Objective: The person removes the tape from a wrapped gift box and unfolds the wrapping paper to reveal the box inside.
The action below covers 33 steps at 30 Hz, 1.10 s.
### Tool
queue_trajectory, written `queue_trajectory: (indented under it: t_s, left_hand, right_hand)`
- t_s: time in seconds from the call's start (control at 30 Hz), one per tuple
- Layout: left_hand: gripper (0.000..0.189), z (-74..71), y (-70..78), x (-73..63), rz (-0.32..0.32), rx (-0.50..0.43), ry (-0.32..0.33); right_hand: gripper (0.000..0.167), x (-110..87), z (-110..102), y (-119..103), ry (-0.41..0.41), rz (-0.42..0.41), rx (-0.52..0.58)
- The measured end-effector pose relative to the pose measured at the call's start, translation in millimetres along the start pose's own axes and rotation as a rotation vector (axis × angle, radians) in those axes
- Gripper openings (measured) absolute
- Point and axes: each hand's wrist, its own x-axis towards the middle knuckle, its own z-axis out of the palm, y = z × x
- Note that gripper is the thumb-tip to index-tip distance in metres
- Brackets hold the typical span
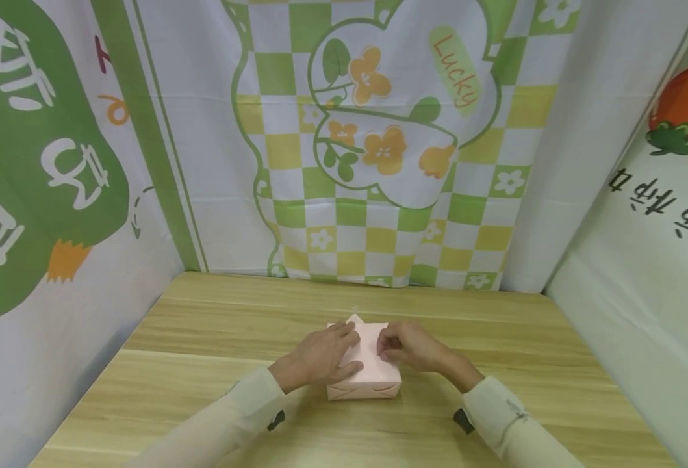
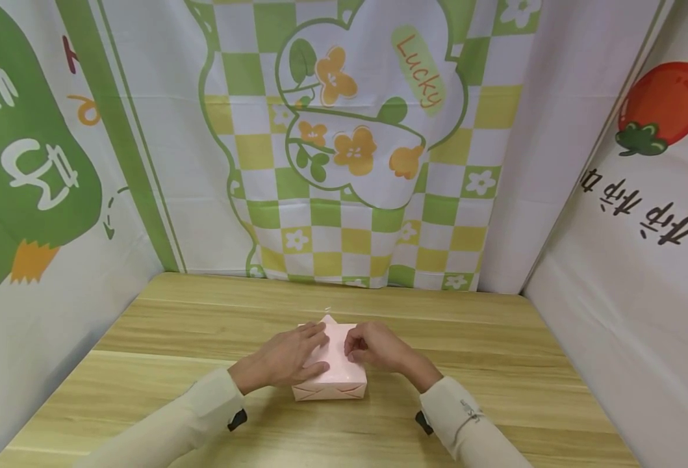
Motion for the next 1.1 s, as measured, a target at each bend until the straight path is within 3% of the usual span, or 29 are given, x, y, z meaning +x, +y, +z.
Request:
queue_trajectory:
  t_s: [0.23,0.5,0.67,0.83,0.93,1.0,1.1]
  left_hand:
    - [0.039,0.9,-1.4,-0.5,0.006,0.007,-0.004]
    - [0.041,1.6,-1.5,-1.4,0.014,0.003,-0.006]
    - [0.042,0.8,-1.2,-0.8,0.005,0.012,-0.017]
    - [0.042,1.6,-1.6,-0.5,-0.008,0.010,-0.034]
    - [0.043,2.7,-1.7,-0.5,-0.004,0.011,-0.028]
    - [0.043,3.2,-1.9,-0.2,0.002,0.018,-0.024]
    - [0.042,3.8,-2.5,-1.3,0.009,0.021,-0.017]
  right_hand:
    - [0.008,-0.6,1.9,4.4,-0.014,0.036,0.076]
    - [0.007,-0.2,6.7,16.6,-0.020,-0.079,0.152]
    - [0.009,-0.9,10.6,22.6,0.027,-0.071,0.193]
    - [0.006,-1.4,15.6,23.5,0.096,-0.143,0.089]
    - [0.008,-3.0,17.0,23.4,0.090,-0.197,0.015]
    - [0.008,-5.2,16.2,23.7,0.057,-0.181,0.052]
    - [0.006,-8.2,14.5,23.6,0.008,-0.094,0.212]
